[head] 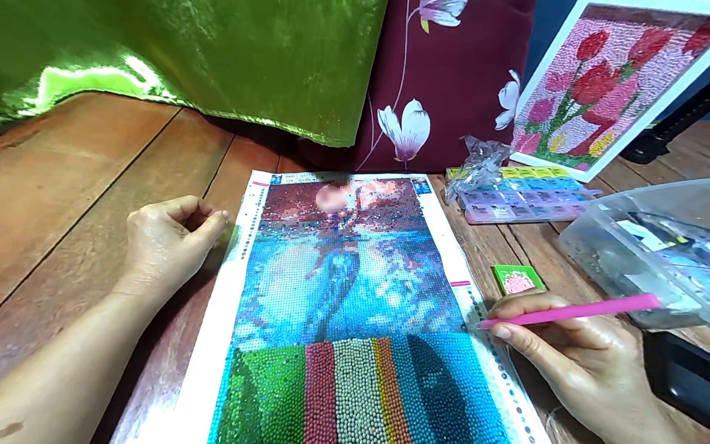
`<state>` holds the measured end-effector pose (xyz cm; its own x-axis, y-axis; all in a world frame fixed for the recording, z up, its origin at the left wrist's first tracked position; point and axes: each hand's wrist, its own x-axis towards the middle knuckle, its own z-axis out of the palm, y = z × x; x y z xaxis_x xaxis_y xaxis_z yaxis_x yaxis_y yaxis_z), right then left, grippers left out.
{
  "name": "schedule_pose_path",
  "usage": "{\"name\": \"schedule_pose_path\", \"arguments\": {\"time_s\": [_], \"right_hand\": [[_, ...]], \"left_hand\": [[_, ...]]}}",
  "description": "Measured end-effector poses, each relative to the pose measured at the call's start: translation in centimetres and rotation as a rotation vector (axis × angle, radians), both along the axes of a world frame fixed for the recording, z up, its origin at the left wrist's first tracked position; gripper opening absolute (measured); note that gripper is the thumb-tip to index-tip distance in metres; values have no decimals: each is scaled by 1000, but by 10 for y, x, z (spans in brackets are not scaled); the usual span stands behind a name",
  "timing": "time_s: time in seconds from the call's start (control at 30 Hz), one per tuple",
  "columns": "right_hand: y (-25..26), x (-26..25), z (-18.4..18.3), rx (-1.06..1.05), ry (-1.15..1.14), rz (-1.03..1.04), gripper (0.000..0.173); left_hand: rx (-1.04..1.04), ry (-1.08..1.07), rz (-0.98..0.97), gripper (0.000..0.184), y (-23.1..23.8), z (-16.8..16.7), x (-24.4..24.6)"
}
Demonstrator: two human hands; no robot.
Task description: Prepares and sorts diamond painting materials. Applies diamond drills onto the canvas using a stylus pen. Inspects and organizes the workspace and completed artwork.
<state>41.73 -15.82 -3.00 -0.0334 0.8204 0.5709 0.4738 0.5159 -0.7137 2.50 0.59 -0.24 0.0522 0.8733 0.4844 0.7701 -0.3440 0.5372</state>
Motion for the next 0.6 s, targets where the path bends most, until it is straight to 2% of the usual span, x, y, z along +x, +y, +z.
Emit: {"name": "schedule_pose_path", "arguments": {"time_s": [0.2,0.6], "right_hand": [[-1,0,-1,-12,-62,-21,14],[0,-1,-2,-59,-35,-14,12]], "left_hand": [[-15,11,-8,24,1,-1,-3],[-7,21,-6,24,0,-1,-2]]}}
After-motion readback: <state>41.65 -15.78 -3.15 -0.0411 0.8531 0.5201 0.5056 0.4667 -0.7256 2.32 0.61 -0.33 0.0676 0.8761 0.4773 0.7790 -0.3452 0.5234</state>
